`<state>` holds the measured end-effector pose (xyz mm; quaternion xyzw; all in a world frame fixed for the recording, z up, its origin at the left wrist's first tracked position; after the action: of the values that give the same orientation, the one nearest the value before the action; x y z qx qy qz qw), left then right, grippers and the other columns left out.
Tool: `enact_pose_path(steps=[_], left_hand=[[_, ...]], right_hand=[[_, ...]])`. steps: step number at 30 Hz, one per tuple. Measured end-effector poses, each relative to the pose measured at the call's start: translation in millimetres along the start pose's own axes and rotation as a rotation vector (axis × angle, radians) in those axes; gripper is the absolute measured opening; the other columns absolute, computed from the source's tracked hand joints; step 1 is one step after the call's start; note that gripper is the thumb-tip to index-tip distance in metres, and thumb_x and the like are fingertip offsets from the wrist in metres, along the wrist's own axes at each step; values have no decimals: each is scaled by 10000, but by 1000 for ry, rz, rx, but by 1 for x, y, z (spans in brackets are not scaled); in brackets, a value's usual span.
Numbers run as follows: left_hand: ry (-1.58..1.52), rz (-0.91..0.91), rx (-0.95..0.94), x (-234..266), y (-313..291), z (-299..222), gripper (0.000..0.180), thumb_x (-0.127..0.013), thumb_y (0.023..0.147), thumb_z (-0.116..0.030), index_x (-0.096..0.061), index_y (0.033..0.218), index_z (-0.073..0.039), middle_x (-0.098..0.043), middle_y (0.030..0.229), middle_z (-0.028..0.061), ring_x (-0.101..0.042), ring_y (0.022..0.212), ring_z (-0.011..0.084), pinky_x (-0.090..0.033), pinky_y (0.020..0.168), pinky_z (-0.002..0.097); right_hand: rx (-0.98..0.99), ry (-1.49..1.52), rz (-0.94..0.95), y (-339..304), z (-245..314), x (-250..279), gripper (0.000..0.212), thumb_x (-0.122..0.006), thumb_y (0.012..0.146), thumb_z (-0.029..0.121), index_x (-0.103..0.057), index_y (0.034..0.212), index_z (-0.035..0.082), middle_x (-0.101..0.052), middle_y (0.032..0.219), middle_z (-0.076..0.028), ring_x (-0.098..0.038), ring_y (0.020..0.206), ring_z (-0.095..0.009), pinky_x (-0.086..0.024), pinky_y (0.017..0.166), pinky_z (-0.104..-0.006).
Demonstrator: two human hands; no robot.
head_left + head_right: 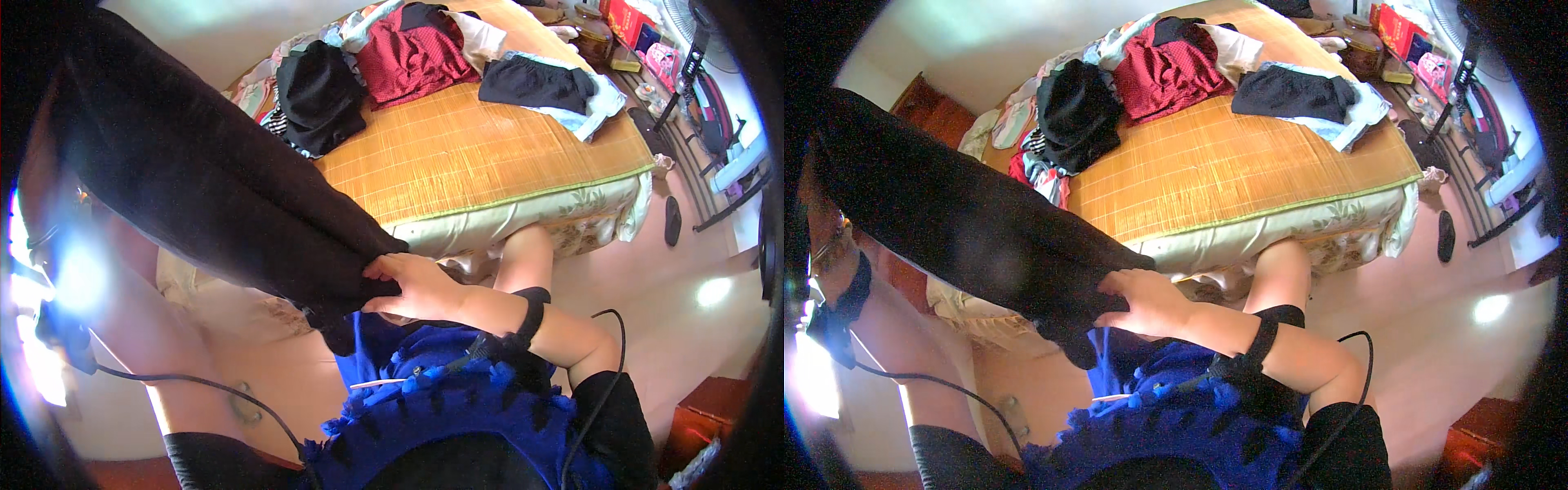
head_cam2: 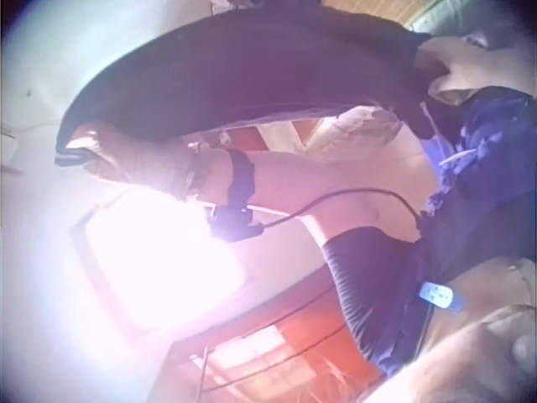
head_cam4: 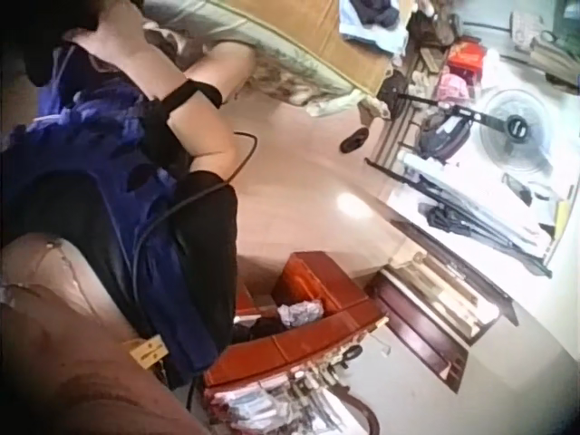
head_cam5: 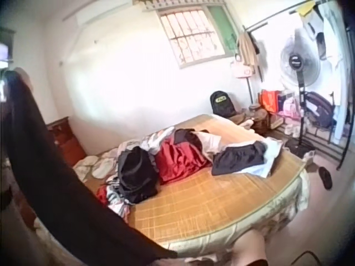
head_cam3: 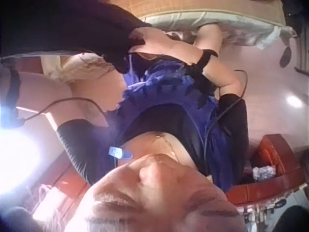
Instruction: The person is folding black shorts and a black shirt on a bed.
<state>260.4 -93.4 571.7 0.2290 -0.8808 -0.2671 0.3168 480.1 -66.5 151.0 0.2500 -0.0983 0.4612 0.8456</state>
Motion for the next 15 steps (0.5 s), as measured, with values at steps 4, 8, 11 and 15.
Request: enact_pose_path(steps=[4, 8, 11, 15], left_hand=[[-41, 24, 38, -13, 3, 18, 432, -678, 823, -306, -573, 1154, -48, -637, 1024, 59, -599, 968, 150, -456, 889, 290], [-12, 3, 19, -1, 5, -2, 423, -675, 826, -302, -575, 1149, -49, -637, 1018, 59, -599, 961, 149, -457, 884, 290], [-63, 30, 27, -4, 14, 10, 416, -673, 828, -298, -576, 1146, -49, -637, 1014, 58, -600, 956, 149, -458, 879, 289], [-107, 42, 43, -12, 7, 13, 406, -671, 830, -293, -578, 1142, -49, -637, 1008, 58, -601, 949, 149, -459, 873, 288]], right_hand=[[-62, -12, 158, -1, 2, -5, 606, -721, 697, 456, -565, 1106, 37, -644, 967, -175, -629, 852, -371, -505, 741, -427], [-41, -9, 178, 1, 26, -1, 886, -728, 661, 541, -411, 1317, 36, -606, 1035, -257, -599, 963, -402, -483, 835, -444], [-51, -11, 118, 2, 29, 13, 1067, -737, 623, 596, -283, 1389, 8, -532, 1133, -329, -532, 1067, -452, -440, 922, -450], [-110, 14, 61, 6, 33, 25, 1155, -733, 609, 628, -208, 1411, -18, -475, 1179, -372, -480, 1120, -482, -403, 970, -454]])
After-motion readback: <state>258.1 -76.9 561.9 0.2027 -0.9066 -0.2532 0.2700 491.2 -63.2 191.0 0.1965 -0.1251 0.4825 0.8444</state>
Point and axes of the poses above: each hand's wrist, its own y-axis towards the middle knuckle, its own x-axis out of the back of the hand, z = x × y, the point moved 7 cm from there along y, towards the middle knuckle
